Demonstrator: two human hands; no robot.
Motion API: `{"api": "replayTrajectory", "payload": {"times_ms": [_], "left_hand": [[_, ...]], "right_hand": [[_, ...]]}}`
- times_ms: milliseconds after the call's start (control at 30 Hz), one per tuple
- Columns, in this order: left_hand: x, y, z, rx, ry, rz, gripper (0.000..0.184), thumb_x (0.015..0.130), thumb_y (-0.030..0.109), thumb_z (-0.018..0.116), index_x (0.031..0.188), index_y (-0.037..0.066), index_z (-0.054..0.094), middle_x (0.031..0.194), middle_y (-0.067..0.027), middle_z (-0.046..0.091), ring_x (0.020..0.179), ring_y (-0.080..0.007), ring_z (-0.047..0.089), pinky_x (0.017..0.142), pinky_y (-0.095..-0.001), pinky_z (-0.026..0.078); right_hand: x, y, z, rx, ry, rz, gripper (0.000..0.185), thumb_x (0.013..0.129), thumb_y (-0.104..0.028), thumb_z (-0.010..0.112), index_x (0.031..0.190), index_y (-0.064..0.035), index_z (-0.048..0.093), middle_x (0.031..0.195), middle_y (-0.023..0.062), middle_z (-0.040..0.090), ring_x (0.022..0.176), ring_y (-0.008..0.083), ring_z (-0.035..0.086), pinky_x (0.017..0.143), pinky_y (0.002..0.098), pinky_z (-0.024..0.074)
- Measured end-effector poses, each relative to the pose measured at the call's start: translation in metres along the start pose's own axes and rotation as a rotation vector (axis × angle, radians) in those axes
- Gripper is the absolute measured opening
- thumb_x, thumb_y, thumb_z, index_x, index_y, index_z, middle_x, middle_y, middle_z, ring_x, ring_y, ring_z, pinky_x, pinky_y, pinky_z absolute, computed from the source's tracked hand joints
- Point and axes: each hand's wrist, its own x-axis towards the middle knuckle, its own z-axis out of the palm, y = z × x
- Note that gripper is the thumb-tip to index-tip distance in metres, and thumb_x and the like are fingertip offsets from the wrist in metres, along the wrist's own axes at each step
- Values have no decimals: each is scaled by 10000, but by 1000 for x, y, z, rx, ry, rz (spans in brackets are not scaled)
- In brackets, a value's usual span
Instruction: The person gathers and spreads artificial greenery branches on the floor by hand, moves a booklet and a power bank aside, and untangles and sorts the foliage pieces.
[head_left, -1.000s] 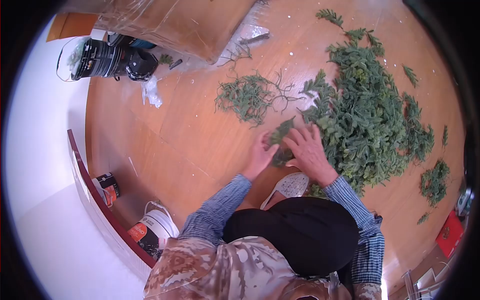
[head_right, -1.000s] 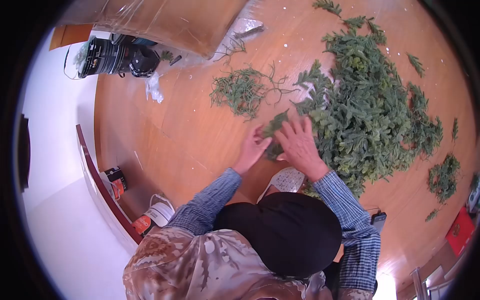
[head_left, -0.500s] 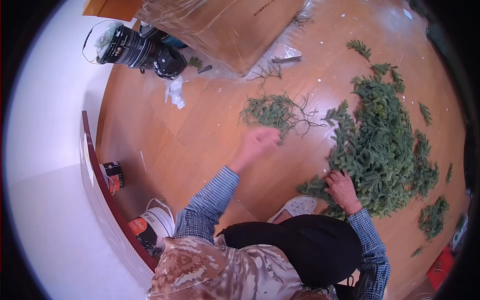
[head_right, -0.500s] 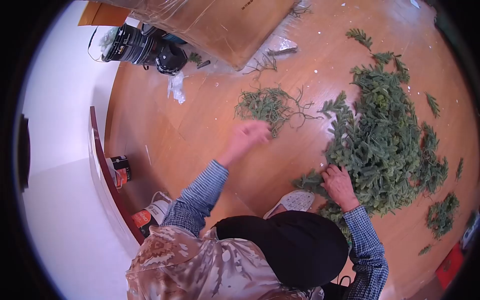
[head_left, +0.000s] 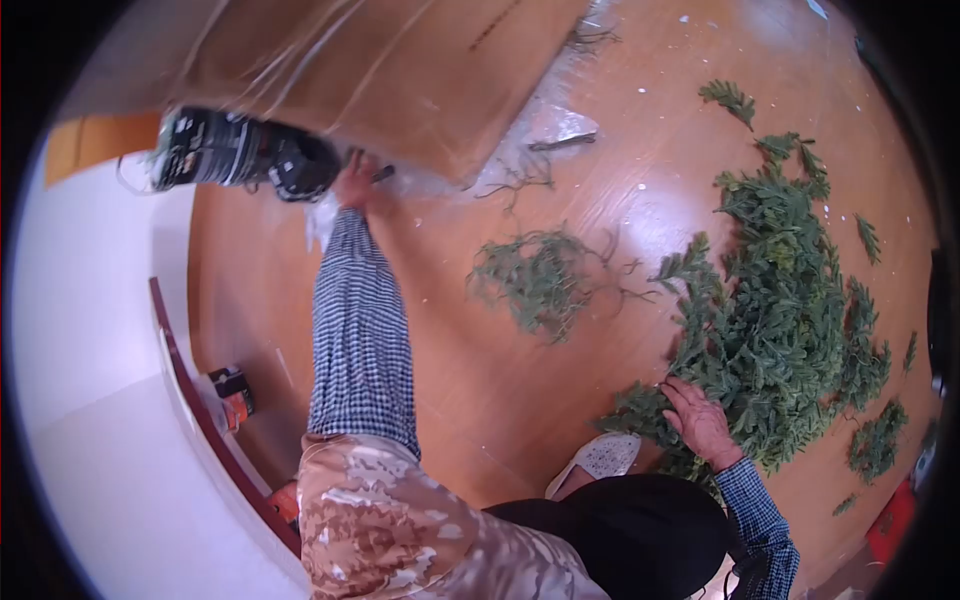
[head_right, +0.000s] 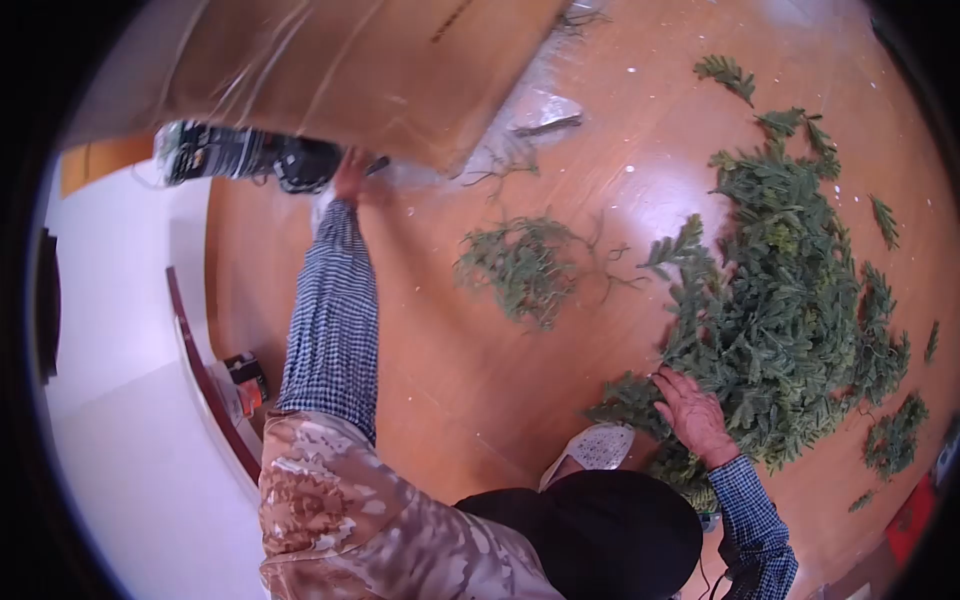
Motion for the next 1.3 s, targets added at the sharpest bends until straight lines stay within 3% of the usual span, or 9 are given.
{"api": "replayTrajectory", "payload": {"times_ms": [67,367,467,633,700,800,833,1067,1300], "left_hand": [[18,-27,4,-104,-293,-50,520,926,375,509,1358,94,438,1273,-188,521,1193,-267,489,956,-352,418],[-31,-53,17,42,68,-260,508,847,345,590,1232,22,517,959,-140,662,798,-294,653,672,-408,517],[-137,147,-51,-258,305,-342,484,996,359,415,1059,-67,637,925,-118,679,806,-127,583,732,-306,483],[-272,333,-56,-411,-164,-130,189,916,123,580,1014,-5,679,958,-81,672,876,-173,600,791,-302,477],[-290,403,-32,-520,-326,356,124,846,64,630,949,37,694,974,-120,681,959,-223,633,860,-359,480],[-305,478,5,-494,-647,780,96,835,143,660,867,56,683,923,-109,672,904,-254,639,767,-340,495],[-305,494,15,-474,-677,978,118,835,178,667,837,60,673,876,-96,666,849,-249,642,696,-339,505],[-176,551,58,-2,-62,1118,85,834,155,630,799,81,608,723,-116,581,566,-244,573,500,-348,447],[38,513,156,260,209,785,375,869,95,478,1241,50,460,1234,-240,486,1088,-420,523,835,-501,500]], "right_hand": [[0,-1,-5,-27,-32,25,467,865,-241,597,1303,-127,480,1368,45,462,1199,269,486,880,426,474],[-5,1,-3,92,-90,84,497,892,-232,561,1355,-121,416,1436,65,389,1193,307,504,899,460,465],[-8,-3,-4,-12,-2,-8,515,880,-212,548,1360,-96,399,1442,92,380,1182,327,515,920,450,459],[5,-44,-71,-178,-27,-359,474,728,-135,588,1191,-61,514,1241,109,528,1002,244,601,677,361,534],[28,-36,-103,-94,428,-497,372,708,-129,593,1073,-73,549,1022,76,571,830,209,608,553,328,511],[84,-15,-192,-342,366,89,407,704,-187,627,1090,-78,555,1075,93,589,885,246,605,633,319,519],[110,30,-190,-346,835,-173,461,756,-255,653,1176,-98,545,1222,127,536,1087,298,540,822,392,497],[154,122,-202,-342,480,344,601,779,-533,637,1268,-200,530,1362,70,434,1251,356,403,900,676,334],[86,124,-145,-294,507,326,502,820,-489,606,1178,-138,583,1266,54,501,1171,307,459,972,610,315]]}}
